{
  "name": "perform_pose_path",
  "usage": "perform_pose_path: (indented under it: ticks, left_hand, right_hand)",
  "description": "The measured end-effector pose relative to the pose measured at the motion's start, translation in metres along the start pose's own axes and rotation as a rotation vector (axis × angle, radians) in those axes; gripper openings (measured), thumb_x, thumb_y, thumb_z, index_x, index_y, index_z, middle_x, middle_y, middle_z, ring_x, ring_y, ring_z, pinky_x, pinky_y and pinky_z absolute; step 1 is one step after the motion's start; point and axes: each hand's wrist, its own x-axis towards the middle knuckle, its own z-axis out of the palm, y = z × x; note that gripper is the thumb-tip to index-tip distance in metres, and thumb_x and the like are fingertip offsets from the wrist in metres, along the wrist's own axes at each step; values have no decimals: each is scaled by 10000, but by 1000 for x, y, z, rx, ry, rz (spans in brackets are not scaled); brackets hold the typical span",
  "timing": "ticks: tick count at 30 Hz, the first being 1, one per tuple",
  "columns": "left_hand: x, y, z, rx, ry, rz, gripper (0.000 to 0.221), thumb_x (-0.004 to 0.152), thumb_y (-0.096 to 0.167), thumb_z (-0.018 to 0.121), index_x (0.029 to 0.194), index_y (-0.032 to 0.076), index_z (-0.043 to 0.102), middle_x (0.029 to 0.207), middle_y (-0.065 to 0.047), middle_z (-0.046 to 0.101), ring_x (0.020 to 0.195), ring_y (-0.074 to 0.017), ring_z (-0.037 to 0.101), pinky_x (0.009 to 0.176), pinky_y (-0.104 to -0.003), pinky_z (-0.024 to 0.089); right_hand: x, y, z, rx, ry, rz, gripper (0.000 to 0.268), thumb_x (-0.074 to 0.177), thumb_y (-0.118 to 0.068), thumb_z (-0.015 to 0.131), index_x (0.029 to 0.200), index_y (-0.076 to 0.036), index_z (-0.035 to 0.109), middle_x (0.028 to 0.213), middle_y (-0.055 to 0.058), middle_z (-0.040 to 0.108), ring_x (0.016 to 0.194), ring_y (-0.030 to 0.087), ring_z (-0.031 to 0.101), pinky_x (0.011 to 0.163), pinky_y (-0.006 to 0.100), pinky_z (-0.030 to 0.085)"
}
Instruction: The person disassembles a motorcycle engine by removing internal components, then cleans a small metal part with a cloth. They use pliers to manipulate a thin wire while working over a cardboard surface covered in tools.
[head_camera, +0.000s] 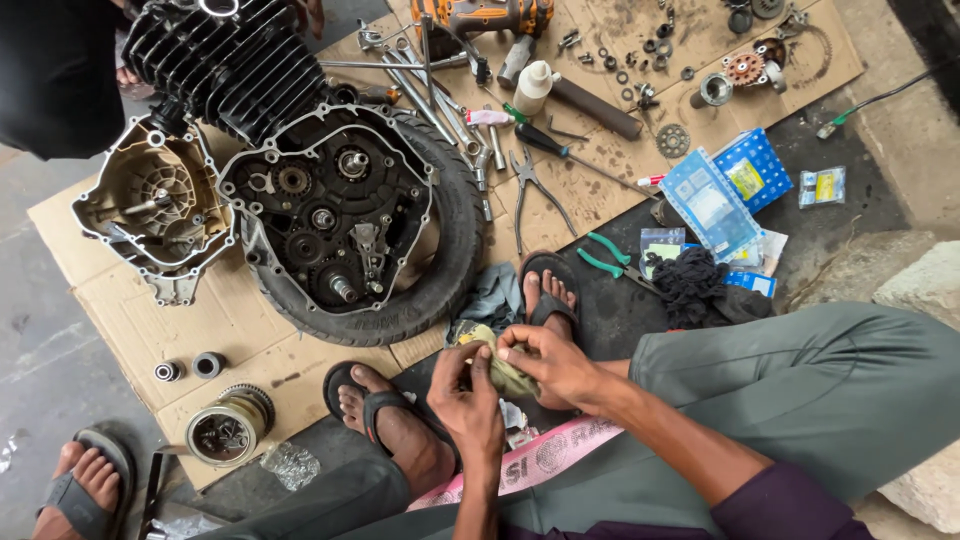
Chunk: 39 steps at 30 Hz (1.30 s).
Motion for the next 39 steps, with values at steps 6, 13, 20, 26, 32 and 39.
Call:
perform_pose_path:
  ticks: [6,13,20,26,32,39]
  left_hand:
    - [4,-19,4,-149,57,-62,104,853,9,766,951,-24,773,924,-88,708,791,-151,624,712,-270,486]
    - [5,-17,10,-336,-17,-173,140,863,14,753,989,-32,791,916,-86,771,838,-120,680,753,-248,524]
    - [8,-28,9,-350,-12,-236,157,942,65,682,1032,-36,761,920,-91,783,866,-116,707,788,-250,534]
    - [13,-31,8,-307,6,-175,166,980,89,650,1052,-36,731,894,-71,779,787,-78,639,709,-227,496]
    - [15,-46,13,-381,10,-251,145,983,101,642,1000,-19,723,838,-49,744,626,-43,518,549,-204,403]
    - [14,-48,8,-464,67,-327,123,970,90,658,1016,-9,714,838,-57,734,563,-38,439,498,-209,331]
  right_hand:
    - [14,1,-16,43,-10,95,197,985,-237,615,1103,-81,637,948,-68,623,892,22,541,759,196,448]
    - [112,160,-176,369,998,194,234,991,-225,665,1005,3,614,791,88,665,544,161,622,495,281,541]
    - [161,241,-235,605,1279,345,322,949,-290,744,920,-35,550,718,117,605,466,175,560,404,280,466]
    - [164,230,-234,748,1390,385,300,902,-194,765,949,29,570,792,148,659,540,179,568,421,280,456]
    - [190,300,-264,1315,1263,163,202,993,-220,527,942,-25,542,875,151,636,633,221,616,485,322,560]
    - [80,155,-114,1314,818,-91,157,1047,-133,455,909,-71,497,776,62,531,638,164,494,596,288,462]
